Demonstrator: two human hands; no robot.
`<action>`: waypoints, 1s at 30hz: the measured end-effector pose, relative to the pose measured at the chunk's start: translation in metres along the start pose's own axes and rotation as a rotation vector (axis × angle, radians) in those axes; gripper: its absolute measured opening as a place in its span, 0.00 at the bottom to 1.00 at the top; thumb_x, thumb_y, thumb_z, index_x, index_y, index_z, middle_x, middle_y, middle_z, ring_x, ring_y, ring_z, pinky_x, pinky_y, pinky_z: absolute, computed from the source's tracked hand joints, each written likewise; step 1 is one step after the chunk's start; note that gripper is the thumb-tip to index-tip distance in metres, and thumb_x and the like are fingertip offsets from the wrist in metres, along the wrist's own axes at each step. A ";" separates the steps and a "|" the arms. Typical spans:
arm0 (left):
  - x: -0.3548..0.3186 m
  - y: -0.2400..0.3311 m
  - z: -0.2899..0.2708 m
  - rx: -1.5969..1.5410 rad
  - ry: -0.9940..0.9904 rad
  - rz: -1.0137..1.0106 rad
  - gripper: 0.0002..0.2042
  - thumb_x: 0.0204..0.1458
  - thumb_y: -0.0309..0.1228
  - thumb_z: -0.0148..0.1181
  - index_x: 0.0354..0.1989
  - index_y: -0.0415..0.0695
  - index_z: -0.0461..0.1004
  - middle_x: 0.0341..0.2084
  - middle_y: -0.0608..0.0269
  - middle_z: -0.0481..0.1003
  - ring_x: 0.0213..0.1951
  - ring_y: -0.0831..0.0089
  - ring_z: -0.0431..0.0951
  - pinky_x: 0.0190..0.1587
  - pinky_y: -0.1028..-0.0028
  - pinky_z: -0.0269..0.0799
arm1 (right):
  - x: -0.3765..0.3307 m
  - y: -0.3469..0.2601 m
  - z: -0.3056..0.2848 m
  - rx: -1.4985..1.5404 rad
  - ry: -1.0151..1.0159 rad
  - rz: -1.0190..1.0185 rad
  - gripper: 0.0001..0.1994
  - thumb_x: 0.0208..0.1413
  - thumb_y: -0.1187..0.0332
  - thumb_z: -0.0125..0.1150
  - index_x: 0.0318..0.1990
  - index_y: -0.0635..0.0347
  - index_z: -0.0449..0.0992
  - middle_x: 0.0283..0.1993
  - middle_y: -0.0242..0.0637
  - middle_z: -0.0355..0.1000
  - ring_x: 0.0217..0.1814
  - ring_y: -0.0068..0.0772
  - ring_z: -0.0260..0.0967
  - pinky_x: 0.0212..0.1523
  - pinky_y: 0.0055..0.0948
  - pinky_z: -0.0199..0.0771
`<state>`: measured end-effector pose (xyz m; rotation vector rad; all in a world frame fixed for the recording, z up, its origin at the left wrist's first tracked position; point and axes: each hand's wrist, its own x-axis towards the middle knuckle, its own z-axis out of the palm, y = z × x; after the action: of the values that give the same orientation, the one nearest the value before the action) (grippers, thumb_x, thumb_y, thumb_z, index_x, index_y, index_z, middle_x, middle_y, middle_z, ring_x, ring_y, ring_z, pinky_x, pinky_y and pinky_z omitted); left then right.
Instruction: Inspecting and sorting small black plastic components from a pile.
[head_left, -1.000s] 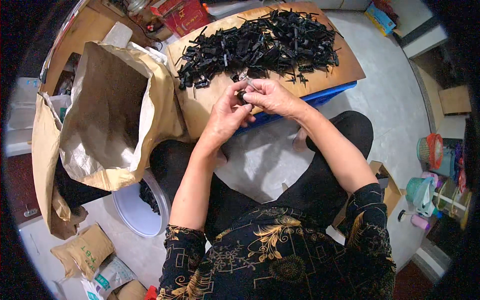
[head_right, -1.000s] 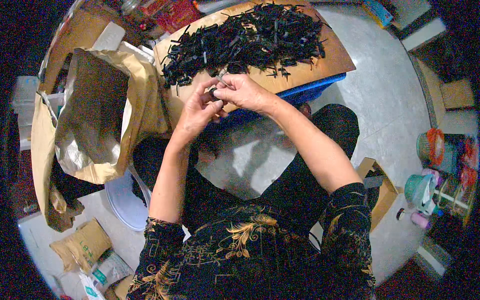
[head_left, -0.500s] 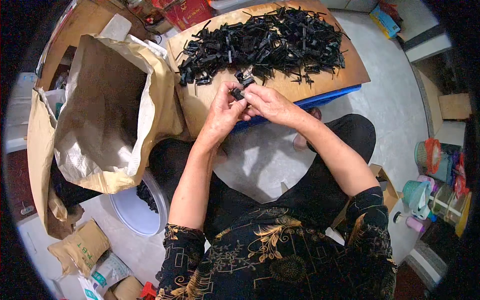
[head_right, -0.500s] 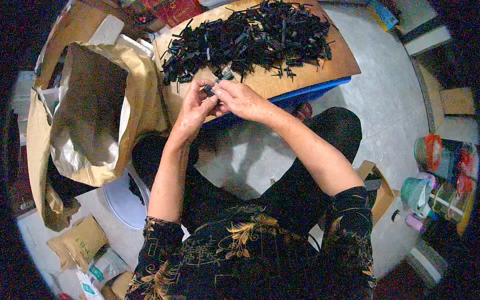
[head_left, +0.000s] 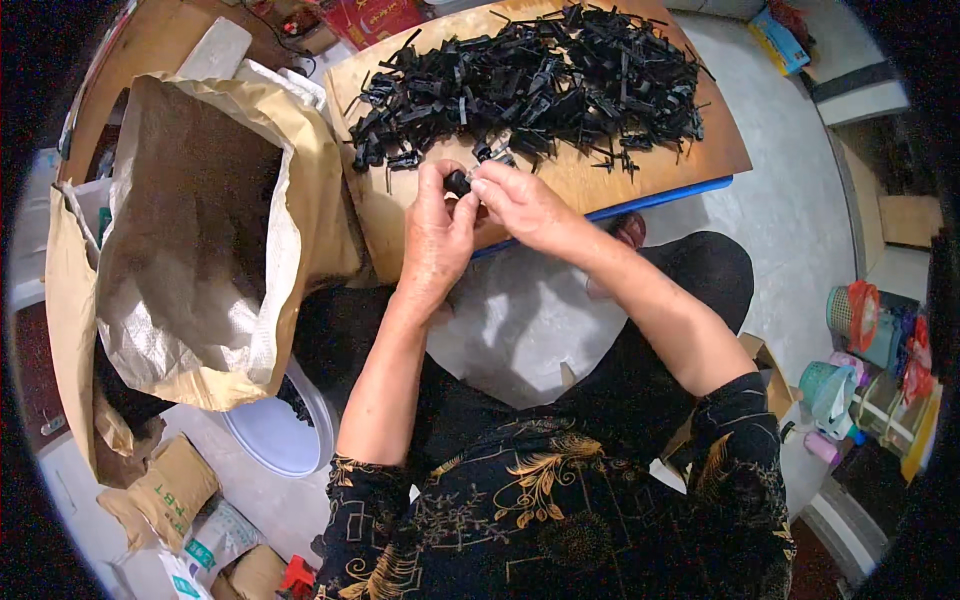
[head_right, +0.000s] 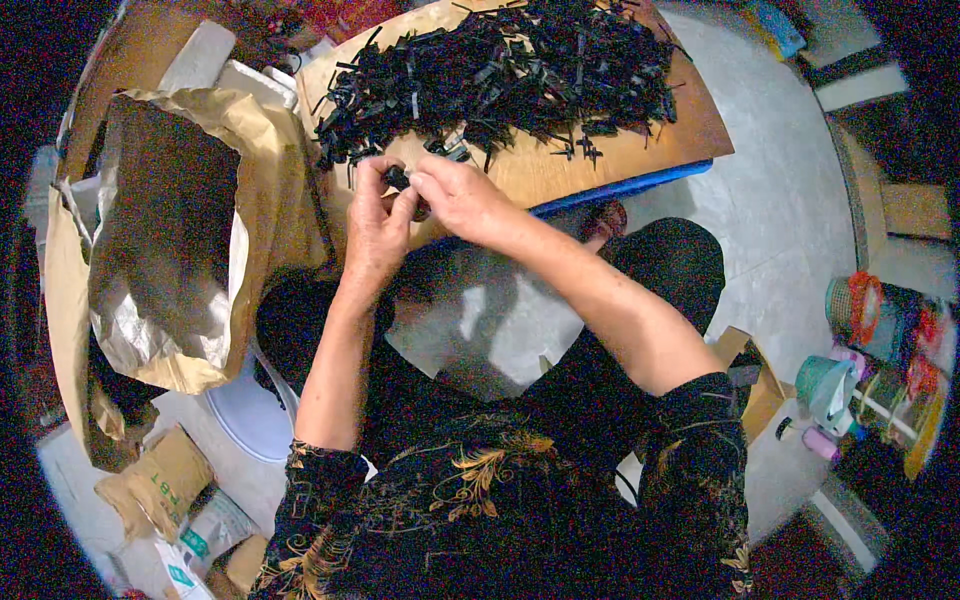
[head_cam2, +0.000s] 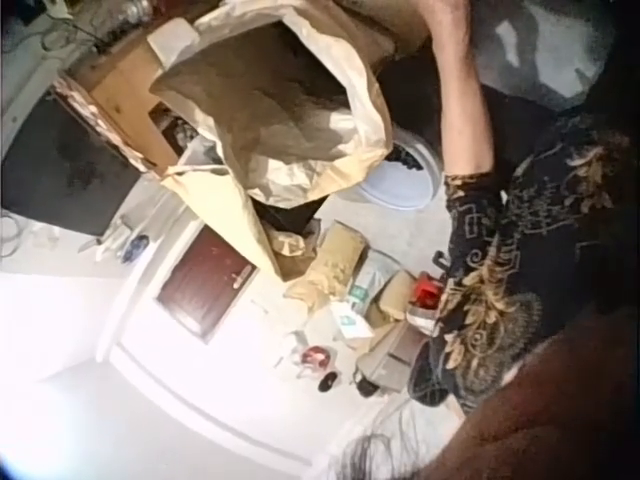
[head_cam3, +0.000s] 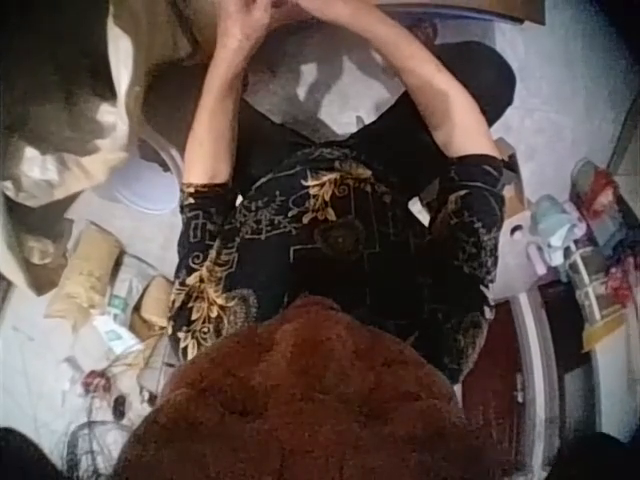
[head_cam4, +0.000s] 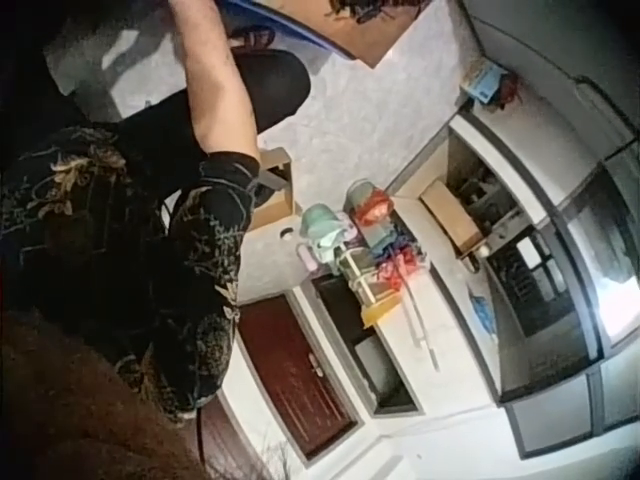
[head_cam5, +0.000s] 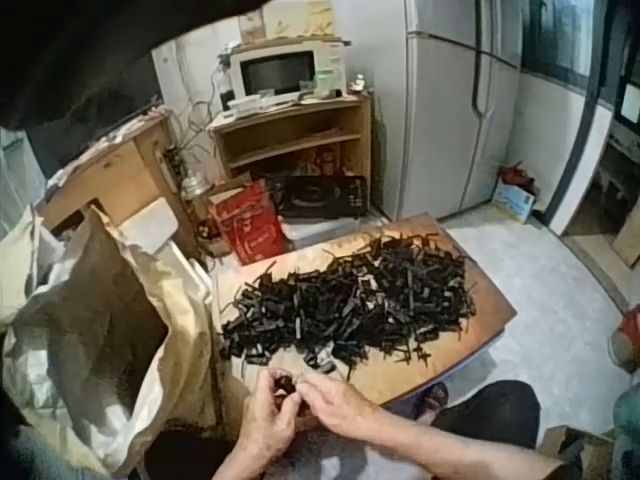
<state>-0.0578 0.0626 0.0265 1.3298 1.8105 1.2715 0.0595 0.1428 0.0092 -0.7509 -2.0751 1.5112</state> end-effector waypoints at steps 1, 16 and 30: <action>0.003 0.002 -0.002 -0.001 0.003 -0.005 0.10 0.52 0.23 0.50 0.42 0.42 0.59 0.23 0.61 0.70 0.26 0.75 0.75 0.24 0.78 0.71 | 0.004 -0.008 -0.007 0.210 -0.039 0.066 0.10 0.59 0.64 0.46 0.36 0.61 0.68 0.26 0.31 0.64 0.29 0.21 0.61 0.31 0.23 0.64; 0.007 0.009 -0.023 -1.006 0.246 -0.546 0.12 0.58 0.39 0.44 0.27 0.45 0.61 0.20 0.64 0.67 0.21 0.73 0.72 0.21 0.80 0.66 | 0.037 0.012 -0.007 -0.658 0.232 0.077 0.17 0.47 0.59 0.58 0.43 0.55 0.67 0.26 0.49 0.71 0.31 0.52 0.70 0.30 0.43 0.68; 0.005 -0.009 -0.031 -0.732 0.180 -0.470 0.09 0.49 0.24 0.47 0.39 0.39 0.64 0.25 0.63 0.68 0.23 0.75 0.70 0.25 0.80 0.69 | 0.057 0.013 -0.012 -0.224 0.271 0.114 0.14 0.51 0.59 0.56 0.34 0.63 0.72 0.21 0.35 0.68 0.23 0.24 0.65 0.26 0.26 0.65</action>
<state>-0.0891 0.0551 0.0308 0.3784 1.4135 1.5816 0.0273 0.1923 0.0032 -1.1092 -2.0409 1.1675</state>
